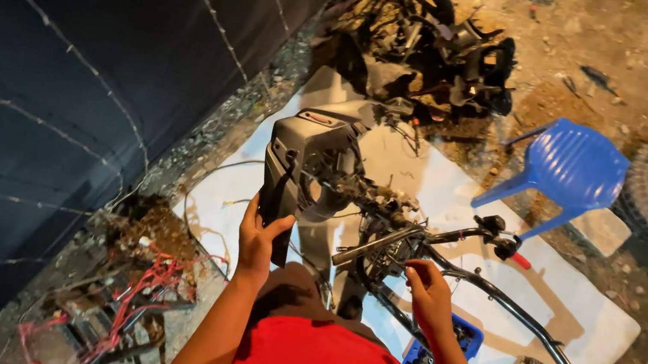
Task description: The person assembles motorcycle parts on a white sheet outdoors at night. They handle a black plastic cover and use a wrench to tighten bolts on the motorcycle frame, occasionally picking up small components from a blue tray.
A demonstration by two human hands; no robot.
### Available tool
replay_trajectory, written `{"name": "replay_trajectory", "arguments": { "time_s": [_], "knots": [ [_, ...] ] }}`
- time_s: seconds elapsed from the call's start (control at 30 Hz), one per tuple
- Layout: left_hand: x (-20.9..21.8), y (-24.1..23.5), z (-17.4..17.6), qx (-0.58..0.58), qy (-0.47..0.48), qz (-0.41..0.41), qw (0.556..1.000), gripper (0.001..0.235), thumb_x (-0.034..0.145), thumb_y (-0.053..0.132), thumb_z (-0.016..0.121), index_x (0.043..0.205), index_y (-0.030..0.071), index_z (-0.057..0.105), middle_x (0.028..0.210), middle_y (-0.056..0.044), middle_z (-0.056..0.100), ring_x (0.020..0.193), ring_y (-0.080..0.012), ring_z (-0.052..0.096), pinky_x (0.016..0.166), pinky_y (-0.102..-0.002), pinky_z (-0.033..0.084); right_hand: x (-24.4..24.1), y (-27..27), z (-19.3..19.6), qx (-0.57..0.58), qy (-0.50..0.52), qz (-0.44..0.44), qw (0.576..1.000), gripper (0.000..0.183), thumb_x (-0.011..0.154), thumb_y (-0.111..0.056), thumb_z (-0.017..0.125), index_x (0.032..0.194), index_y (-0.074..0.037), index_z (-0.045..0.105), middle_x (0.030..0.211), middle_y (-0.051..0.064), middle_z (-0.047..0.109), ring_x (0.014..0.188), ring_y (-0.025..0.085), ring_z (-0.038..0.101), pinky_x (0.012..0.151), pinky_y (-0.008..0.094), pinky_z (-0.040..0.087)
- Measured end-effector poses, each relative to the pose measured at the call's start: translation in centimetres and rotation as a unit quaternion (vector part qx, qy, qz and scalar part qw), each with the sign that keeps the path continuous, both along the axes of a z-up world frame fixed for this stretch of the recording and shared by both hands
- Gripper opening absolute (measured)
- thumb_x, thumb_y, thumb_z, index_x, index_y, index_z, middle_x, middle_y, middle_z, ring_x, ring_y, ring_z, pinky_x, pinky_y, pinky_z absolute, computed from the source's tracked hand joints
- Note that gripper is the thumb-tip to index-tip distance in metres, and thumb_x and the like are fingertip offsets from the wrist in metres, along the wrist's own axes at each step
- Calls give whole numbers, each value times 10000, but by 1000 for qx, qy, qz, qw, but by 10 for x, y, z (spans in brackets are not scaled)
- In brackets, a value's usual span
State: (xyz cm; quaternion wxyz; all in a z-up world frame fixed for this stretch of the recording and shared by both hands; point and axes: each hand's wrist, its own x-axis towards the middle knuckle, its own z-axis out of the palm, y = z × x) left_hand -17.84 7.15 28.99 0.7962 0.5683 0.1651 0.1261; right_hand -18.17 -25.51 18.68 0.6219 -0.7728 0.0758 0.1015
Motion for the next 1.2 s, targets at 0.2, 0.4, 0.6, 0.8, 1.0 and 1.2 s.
{"name": "replay_trajectory", "arguments": {
  "time_s": [0.2, 0.4, 0.6, 0.8, 1.0, 1.2],
  "knots": [
    [-11, 8, -9, 13, 28, 19, 999, 678, 785, 42, 758, 1423, -7, 533, 1297, -102, 646, 1189, -225, 610, 1050, -318, 451, -8, -5, -61, -5, 0, 6, 1000, 224, 972, -213, 639, 1083, -27, 696, 895, 54, 738, 779, 158, 675, 729, 306, 544],
    [14, 25, -12, 5, 26, -38, 999, 740, 780, 41, 750, 1470, 6, 485, 1304, -107, 637, 1187, -220, 608, 1049, -319, 456, -14, 16, -101, -29, 68, -6, 997, 254, 946, -220, 669, 1114, -36, 718, 868, 90, 720, 768, 176, 655, 694, 340, 516],
    [57, 69, -33, -6, 36, -137, 990, 776, 778, 36, 751, 1492, 9, 449, 1332, -111, 624, 1198, -216, 614, 1052, -318, 466, -11, 67, -197, -20, 87, -30, 996, 261, 964, -224, 669, 1150, -47, 716, 942, 146, 740, 838, 227, 670, 746, 342, 541],
    [111, 119, -33, 33, 56, -287, 956, 823, 767, 49, 770, 1515, 23, 431, 1373, -108, 601, 1204, -213, 603, 1040, -325, 471, 18, 181, -163, -51, 35, -139, 988, 383, 909, -197, 734, 1255, -66, 634, 1118, 98, 729, 954, 221, 706, 844, 334, 568],
    [117, 139, -26, 79, 100, -460, 879, 855, 760, 53, 777, 1529, 47, 403, 1341, -115, 611, 1164, -221, 623, 1005, -336, 496, 12, 264, -147, 103, 28, -298, 949, 647, 872, -84, 714, 1467, -124, 462, 1370, 116, 560, 989, 250, 656, 868, 370, 570],
    [106, 146, -44, 87, 72, -574, 811, 894, 798, 54, 786, 1555, 55, 310, 1432, -121, 504, 1224, -227, 557, 1044, -334, 454, 39, 307, 25, 36, -41, -301, 952, 740, 865, -18, 664, 1529, -104, 349, 1426, 165, 477, 1242, 305, 523, 1025, 403, 449]
  ]
}}
